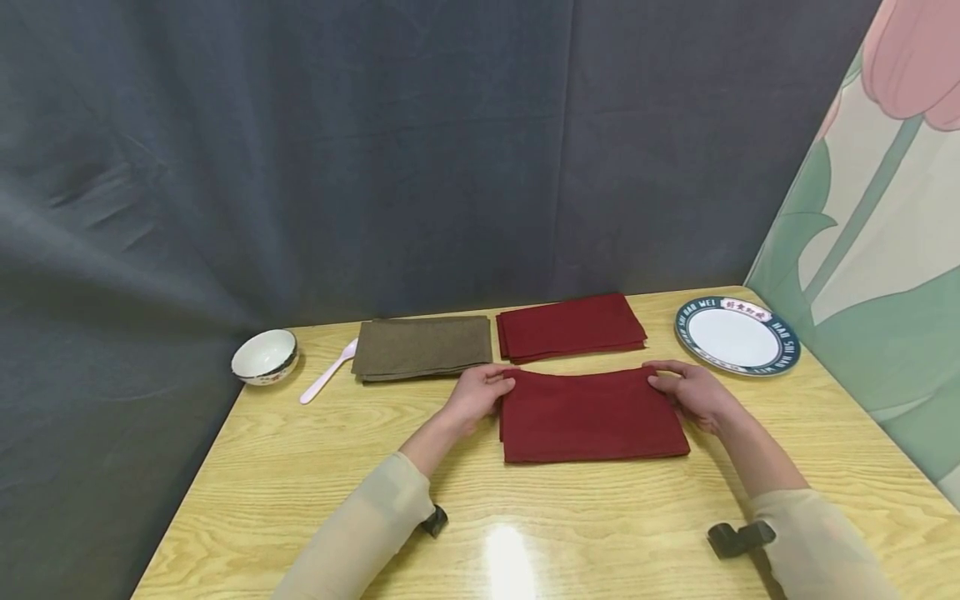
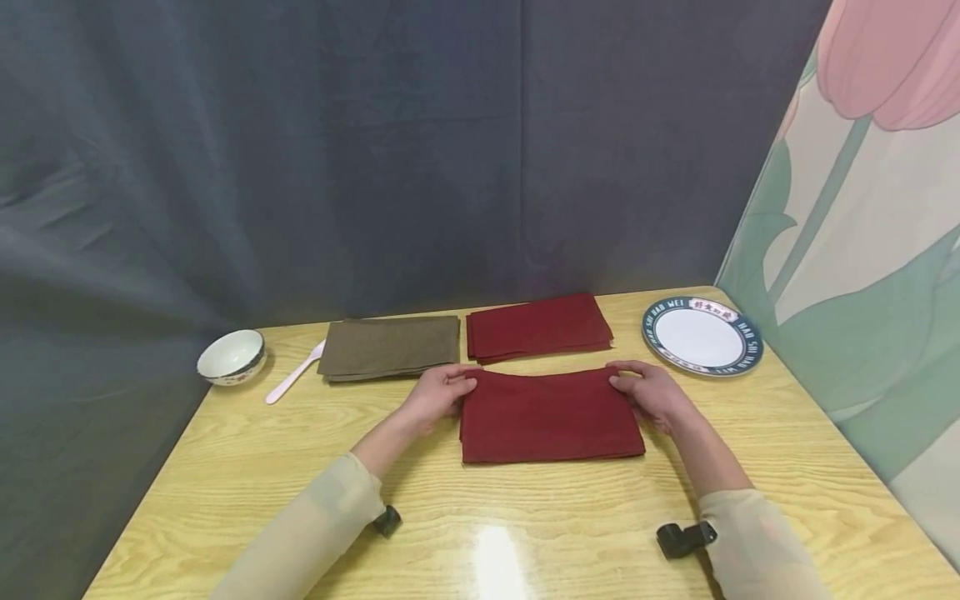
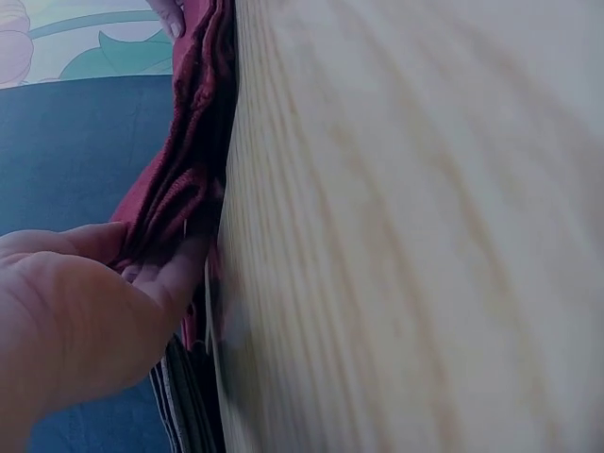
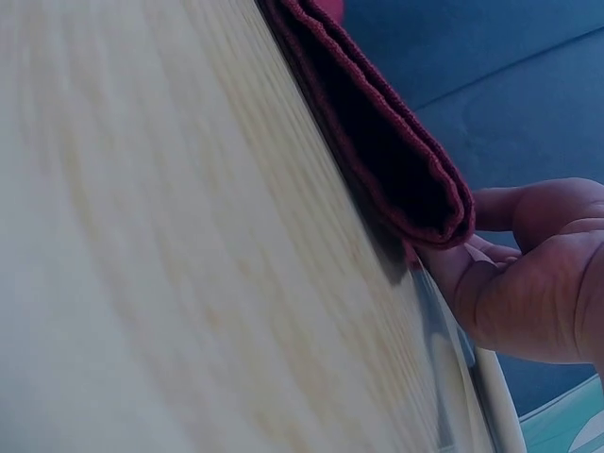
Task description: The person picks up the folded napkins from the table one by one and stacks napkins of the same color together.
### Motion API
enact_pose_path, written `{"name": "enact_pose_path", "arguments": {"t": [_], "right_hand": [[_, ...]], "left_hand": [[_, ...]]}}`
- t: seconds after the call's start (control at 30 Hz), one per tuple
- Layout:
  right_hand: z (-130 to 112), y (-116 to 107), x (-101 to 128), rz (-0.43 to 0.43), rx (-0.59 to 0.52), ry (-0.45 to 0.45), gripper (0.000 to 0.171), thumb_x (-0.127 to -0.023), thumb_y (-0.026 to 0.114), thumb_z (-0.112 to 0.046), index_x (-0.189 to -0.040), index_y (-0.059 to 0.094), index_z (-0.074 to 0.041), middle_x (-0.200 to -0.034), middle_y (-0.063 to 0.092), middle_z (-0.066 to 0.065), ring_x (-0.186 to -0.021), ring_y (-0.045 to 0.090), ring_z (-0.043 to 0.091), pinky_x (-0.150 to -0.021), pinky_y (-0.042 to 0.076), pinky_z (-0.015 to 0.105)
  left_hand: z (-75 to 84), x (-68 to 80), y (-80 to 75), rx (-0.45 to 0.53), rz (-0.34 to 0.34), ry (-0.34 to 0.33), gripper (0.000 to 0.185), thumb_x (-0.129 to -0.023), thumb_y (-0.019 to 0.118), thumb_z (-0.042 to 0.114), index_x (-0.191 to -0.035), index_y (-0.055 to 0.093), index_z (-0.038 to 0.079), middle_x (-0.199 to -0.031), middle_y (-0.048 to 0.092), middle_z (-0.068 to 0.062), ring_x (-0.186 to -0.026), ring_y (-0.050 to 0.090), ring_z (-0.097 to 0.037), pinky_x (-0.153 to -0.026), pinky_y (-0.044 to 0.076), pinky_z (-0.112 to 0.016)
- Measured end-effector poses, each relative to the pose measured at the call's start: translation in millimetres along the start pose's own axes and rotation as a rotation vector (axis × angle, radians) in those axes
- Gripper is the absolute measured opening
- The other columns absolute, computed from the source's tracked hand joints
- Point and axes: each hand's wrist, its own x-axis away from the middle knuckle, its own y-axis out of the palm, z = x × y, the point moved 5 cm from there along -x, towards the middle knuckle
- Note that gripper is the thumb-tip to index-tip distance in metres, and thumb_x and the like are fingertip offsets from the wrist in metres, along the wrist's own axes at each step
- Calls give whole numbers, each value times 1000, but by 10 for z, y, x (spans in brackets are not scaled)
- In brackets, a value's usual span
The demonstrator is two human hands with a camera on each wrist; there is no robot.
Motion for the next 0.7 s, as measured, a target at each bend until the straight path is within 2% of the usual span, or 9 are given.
{"name": "enact_pose_path", "arguments": {"t": [0.1,0.2,0.43,0.6,0.7], "right_hand": [[0,0,-2,-6,2,2,57,-106,50,-8,-152,24,15,-97,71,-2,-84,70,10,-72,60,32],[2,-1,-6,-15,-7,2,57,-106,50,-8,-152,24,15,-98,71,-1,-85,70,11,-73,60,33],[-20,-6,-55,-30,11,-10,56,-107,49,-8,-152,24,14,-100,71,-1,-86,70,11,-74,60,34],[-63,-37,-122,-26,53,-6,56,-108,49,-10,-153,25,13,-99,70,-2,-85,69,10,-73,59,31],[-104,-58,-159,-20,67,-10,57,-108,49,-11,-153,25,12,-98,70,-4,-84,69,8,-72,58,28]], "left_hand": [[2,-8,9,42,-24,-5,36,-103,59,8,-139,62,5,-124,69,-14,-99,70,-25,-70,59,-33],[5,-11,7,56,-31,-14,37,-104,58,7,-141,59,4,-125,68,-16,-92,69,-22,-64,57,-31],[18,-39,-36,35,-6,-20,38,-104,58,8,-141,60,6,-151,45,-19,-96,68,-18,-70,59,-35],[58,-55,-66,51,11,-32,38,-103,59,7,-141,61,8,-155,41,-20,-96,69,-19,-76,60,-37],[102,-68,-85,49,22,-24,38,-103,59,8,-141,61,8,-154,42,-19,-96,68,-16,-74,59,-35]]}}
